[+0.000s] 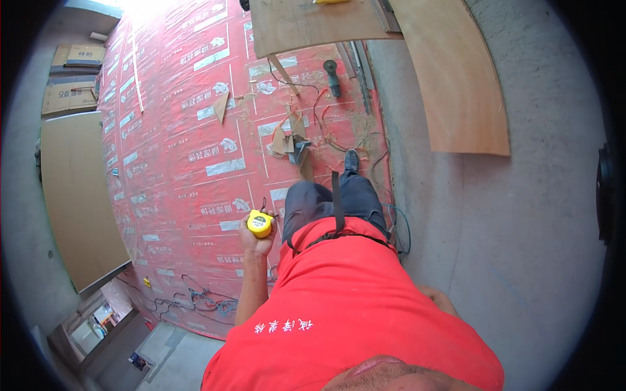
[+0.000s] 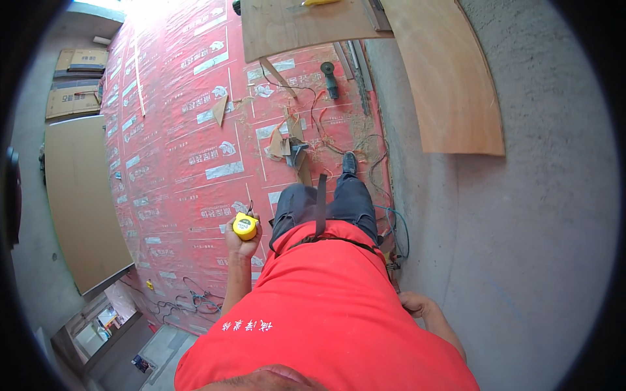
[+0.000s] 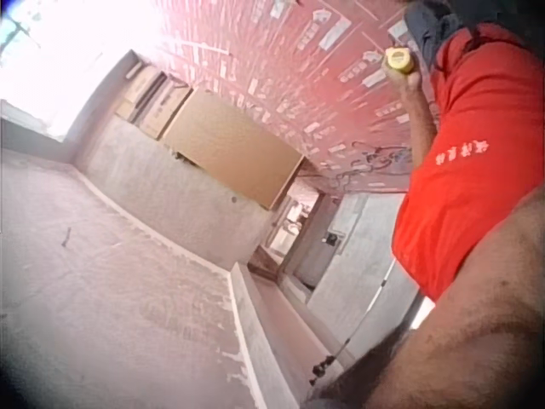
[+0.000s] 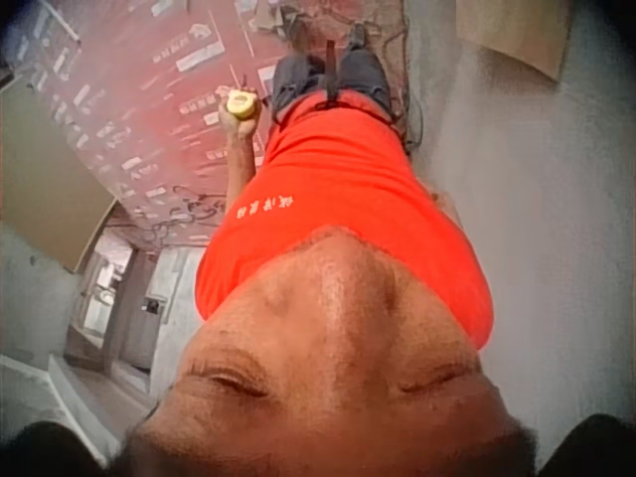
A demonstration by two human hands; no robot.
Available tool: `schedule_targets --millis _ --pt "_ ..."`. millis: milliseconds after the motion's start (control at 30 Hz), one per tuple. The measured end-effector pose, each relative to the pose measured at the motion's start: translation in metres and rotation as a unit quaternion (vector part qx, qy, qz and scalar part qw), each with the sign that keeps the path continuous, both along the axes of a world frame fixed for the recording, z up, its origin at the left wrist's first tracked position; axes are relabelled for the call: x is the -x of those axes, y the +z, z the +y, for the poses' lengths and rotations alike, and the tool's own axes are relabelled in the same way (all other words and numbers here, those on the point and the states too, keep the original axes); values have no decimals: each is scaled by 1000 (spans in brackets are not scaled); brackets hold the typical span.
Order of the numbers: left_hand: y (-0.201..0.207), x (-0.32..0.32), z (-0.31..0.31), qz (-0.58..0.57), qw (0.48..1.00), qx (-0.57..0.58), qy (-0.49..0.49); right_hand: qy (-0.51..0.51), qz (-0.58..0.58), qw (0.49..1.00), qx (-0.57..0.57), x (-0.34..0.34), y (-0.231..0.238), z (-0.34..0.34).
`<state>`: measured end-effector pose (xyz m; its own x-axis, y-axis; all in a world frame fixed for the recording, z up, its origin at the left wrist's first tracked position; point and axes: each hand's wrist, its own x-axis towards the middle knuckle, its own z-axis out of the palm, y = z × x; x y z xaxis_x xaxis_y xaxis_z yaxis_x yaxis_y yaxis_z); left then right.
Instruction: Measure several thin metal rods with a tape measure and cut them to length using an angle grinder.
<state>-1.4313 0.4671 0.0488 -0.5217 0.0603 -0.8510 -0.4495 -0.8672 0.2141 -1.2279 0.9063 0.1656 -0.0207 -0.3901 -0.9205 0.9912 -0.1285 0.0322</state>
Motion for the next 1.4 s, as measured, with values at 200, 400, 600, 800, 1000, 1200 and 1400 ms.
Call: schedule_targets --millis 200,400,600,800,1000,1200,1400 --pt "3 65 40 -38 999 7 -23 311 83 931 -172 47 -46 46" --pt "-8 129 49 -18 996 -52 -76 -33 146 949 -279 122 -60 85" --pt "2 196 55 -3 981 -46 -188 -356 169 912 -112 184 -36 68" --pt "38 244 62 87 951 -32 -296 -368 217 900 -88 193 -17 66" --pt "65 265 100 165 843 30 -511 -290 258 903 -184 205 -34 63" --pt "105 292 205 328 524 110 -778 92 434 846 -297 239 -63 44" --pt "107 242 326 601 38 148 -784 2 364 894 -262 237 -54 49"
